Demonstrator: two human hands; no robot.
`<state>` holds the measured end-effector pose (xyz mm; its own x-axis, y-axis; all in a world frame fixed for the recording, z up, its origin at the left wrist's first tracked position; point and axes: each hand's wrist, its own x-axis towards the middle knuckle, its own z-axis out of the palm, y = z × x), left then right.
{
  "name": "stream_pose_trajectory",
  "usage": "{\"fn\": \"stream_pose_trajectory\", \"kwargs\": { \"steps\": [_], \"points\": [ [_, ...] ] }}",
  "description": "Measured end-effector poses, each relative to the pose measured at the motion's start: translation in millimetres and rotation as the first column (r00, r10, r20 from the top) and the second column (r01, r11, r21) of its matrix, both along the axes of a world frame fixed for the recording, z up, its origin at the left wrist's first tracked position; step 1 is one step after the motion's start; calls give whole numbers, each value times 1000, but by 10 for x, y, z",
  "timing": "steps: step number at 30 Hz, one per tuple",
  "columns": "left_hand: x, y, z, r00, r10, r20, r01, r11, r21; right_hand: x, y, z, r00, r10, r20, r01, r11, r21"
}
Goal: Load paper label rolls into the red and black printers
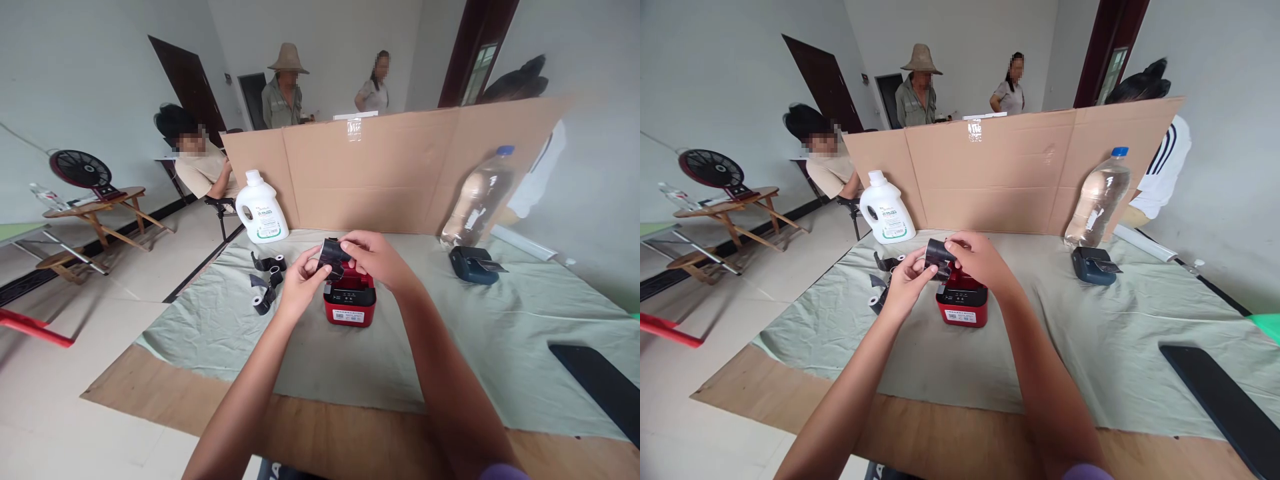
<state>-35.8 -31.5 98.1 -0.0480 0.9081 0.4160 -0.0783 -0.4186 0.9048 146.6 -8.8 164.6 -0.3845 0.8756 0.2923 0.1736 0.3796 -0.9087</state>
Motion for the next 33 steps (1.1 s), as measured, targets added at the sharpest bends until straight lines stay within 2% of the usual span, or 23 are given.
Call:
{"fn": "stream_pose_trajectory", "kwargs": {
  "steps": [4,8,11,14,18,20,22,25,27,30,33],
  "points": [
    [3,-106,-223,994,103,-43,-104,994,-20,50,45,-25,999,-11,47,13,999,-38],
    [-15,-174,-380,976,186,-114,-182,982,49,124,114,-83,977,-115,180,113,993,18],
    [-35,-189,-428,964,237,-120,-220,965,140,195,178,-121,946,-109,307,105,994,31],
    [-42,-209,-428,950,278,-139,-234,934,269,265,233,-131,922,-127,367,122,992,39],
    [-30,-286,-444,932,271,-239,-172,914,367,303,273,-173,884,-122,452,107,993,58],
    [-27,-340,-496,929,211,-304,-109,941,320,260,274,-238,830,-119,544,78,992,97],
    [-30,-389,-571,935,137,-328,-65,973,219,171,268,-330,743,-157,650,84,986,143],
    [-41,-432,-674,954,92,-286,-74,995,73,-1,267,-479,595,-230,770,113,973,203],
    [-46,-435,-707,960,103,-259,-104,994,9,-90,288,-563,535,-265,802,100,963,251],
    [-36,-423,-718,963,117,-241,-130,991,-41,-134,357,-665,513,-297,805,101,952,288],
    [-5,-416,-732,972,82,-222,-101,992,-76,-105,446,-755,531,-284,798,142,959,247]
  ]
}}
